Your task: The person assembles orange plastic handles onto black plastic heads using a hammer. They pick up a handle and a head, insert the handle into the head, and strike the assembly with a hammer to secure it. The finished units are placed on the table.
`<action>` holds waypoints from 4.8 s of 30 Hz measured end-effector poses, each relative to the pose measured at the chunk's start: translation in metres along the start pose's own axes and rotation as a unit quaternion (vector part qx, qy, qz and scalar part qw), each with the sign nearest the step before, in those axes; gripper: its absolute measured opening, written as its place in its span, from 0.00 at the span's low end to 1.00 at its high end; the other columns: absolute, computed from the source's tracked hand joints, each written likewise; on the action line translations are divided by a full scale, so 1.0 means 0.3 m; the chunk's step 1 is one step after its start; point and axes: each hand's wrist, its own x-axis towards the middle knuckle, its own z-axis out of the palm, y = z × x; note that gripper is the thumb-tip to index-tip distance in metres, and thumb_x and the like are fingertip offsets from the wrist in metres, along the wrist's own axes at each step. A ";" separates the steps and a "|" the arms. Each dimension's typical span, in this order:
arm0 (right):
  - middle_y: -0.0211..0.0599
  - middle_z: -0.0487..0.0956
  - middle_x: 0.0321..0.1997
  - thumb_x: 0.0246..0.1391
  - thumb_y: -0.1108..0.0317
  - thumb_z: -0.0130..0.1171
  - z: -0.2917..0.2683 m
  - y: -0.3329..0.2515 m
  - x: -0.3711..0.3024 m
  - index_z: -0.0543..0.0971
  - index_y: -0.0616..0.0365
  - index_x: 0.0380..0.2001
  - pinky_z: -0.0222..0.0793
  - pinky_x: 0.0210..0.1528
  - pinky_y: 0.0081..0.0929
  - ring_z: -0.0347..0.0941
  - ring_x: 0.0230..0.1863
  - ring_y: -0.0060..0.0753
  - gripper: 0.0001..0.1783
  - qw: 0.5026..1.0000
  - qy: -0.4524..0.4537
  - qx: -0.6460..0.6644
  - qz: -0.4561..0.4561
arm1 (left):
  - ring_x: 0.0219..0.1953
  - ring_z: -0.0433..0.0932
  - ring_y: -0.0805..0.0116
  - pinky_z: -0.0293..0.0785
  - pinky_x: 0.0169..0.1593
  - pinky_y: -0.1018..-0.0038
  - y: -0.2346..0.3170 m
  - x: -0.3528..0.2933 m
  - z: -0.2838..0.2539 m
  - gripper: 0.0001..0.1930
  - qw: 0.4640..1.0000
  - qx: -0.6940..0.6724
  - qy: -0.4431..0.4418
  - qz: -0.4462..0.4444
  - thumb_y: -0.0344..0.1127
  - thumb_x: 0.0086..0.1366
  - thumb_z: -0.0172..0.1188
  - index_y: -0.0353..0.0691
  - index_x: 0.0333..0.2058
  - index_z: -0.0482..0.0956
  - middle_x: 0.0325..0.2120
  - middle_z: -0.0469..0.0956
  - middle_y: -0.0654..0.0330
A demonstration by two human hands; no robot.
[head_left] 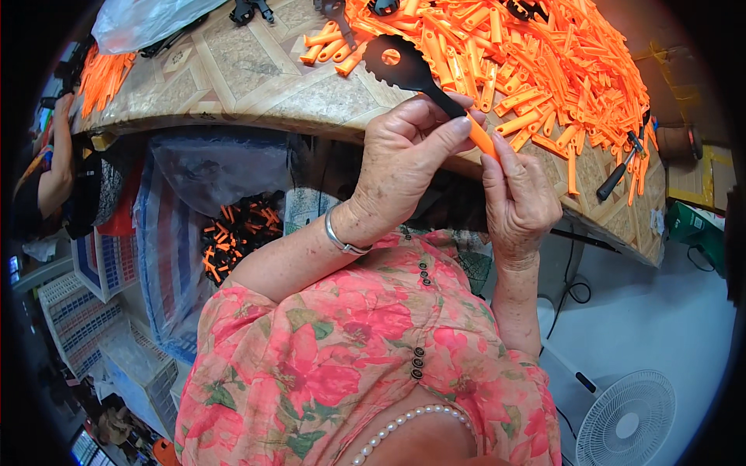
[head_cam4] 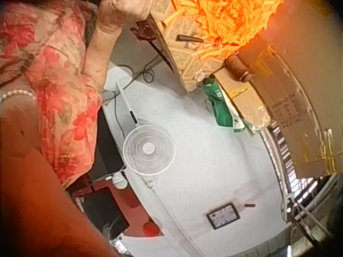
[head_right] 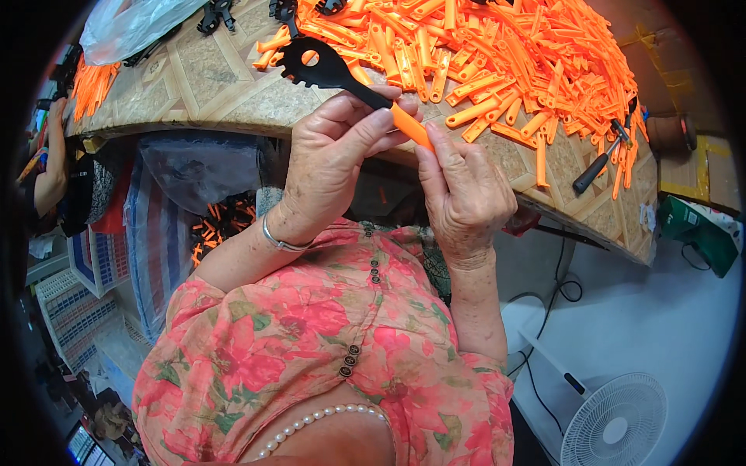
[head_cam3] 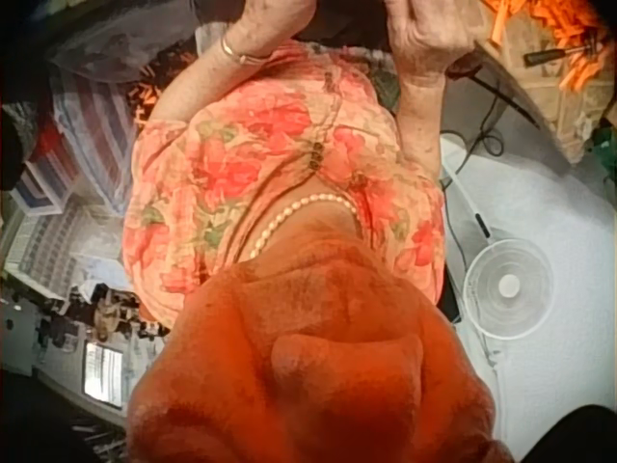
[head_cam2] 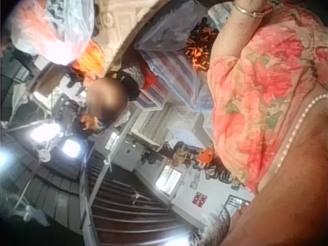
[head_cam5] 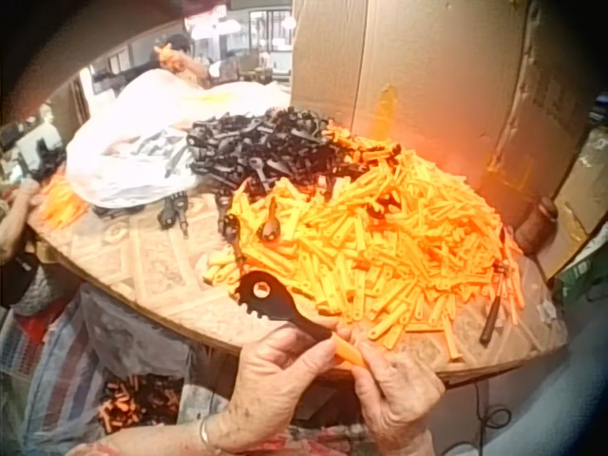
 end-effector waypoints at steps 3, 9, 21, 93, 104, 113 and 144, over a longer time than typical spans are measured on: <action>0.34 0.78 0.28 0.49 0.74 0.67 -0.009 -0.016 0.006 0.83 0.56 0.44 0.70 0.28 0.24 0.73 0.24 0.26 0.16 1.000 -0.007 -0.022 -0.008 | 0.44 0.81 0.67 0.80 0.48 0.74 -0.006 0.001 -0.003 0.12 0.999 0.029 -0.004 0.026 0.24 0.65 0.57 0.28 0.46 0.74 0.41 0.80 0.51; 0.30 0.79 0.28 0.46 0.64 0.70 -0.061 -0.055 0.040 0.84 0.53 0.40 0.70 0.28 0.26 0.76 0.25 0.30 0.16 0.992 -0.067 -0.065 0.089 | 0.43 0.81 0.66 0.80 0.48 0.73 -0.020 0.001 -0.018 0.12 0.998 0.042 -0.005 0.052 0.24 0.65 0.57 0.29 0.47 0.74 0.39 0.80 0.52; 0.35 0.78 0.23 0.58 0.68 0.59 -0.033 -0.052 0.003 0.79 0.62 0.40 0.68 0.29 0.23 0.74 0.24 0.25 0.10 0.920 -0.109 0.309 0.218 | 0.44 0.79 0.71 0.77 0.49 0.75 0.005 -0.019 -0.022 0.11 0.992 0.050 -0.103 0.048 0.25 0.67 0.55 0.31 0.47 0.74 0.40 0.79 0.55; 0.47 0.77 0.40 0.56 0.82 0.51 -0.193 0.037 -0.127 0.69 0.56 0.61 0.71 0.38 0.27 0.76 0.36 0.37 0.28 0.957 -0.191 0.188 0.110 | 0.20 0.78 0.77 0.75 0.25 0.82 -0.003 -0.066 -0.079 0.08 0.960 0.136 0.017 -0.246 0.30 0.67 0.54 0.31 0.38 0.78 0.24 0.81 0.57; 0.42 0.75 0.33 0.54 0.83 0.52 -0.159 0.035 -0.121 0.68 0.45 0.63 0.71 0.35 0.32 0.74 0.31 0.41 0.33 0.973 -0.184 0.134 0.041 | 0.20 0.78 0.78 0.75 0.24 0.82 -0.008 -0.065 -0.074 0.08 0.960 0.132 0.025 -0.245 0.31 0.67 0.54 0.31 0.38 0.78 0.23 0.81 0.58; 0.37 0.77 0.50 0.58 0.81 0.48 -0.168 0.074 -0.122 0.69 0.52 0.62 0.69 0.37 0.22 0.70 0.31 0.25 0.28 0.944 -0.189 0.200 0.185 | 0.21 0.78 0.77 0.75 0.27 0.82 0.002 -0.087 -0.088 0.09 0.960 0.152 0.002 -0.235 0.30 0.68 0.53 0.30 0.40 0.77 0.25 0.81 0.58; 0.45 0.70 0.60 0.54 0.76 0.56 -0.150 0.199 -0.022 0.77 0.58 0.51 0.59 0.64 0.38 0.64 0.62 0.45 0.19 0.995 -0.062 -0.055 0.062 | 0.45 0.75 0.54 0.71 0.49 0.63 0.140 0.232 -0.242 0.16 0.676 0.640 -0.015 0.365 0.25 0.50 0.64 0.40 0.40 0.79 0.40 0.78 0.56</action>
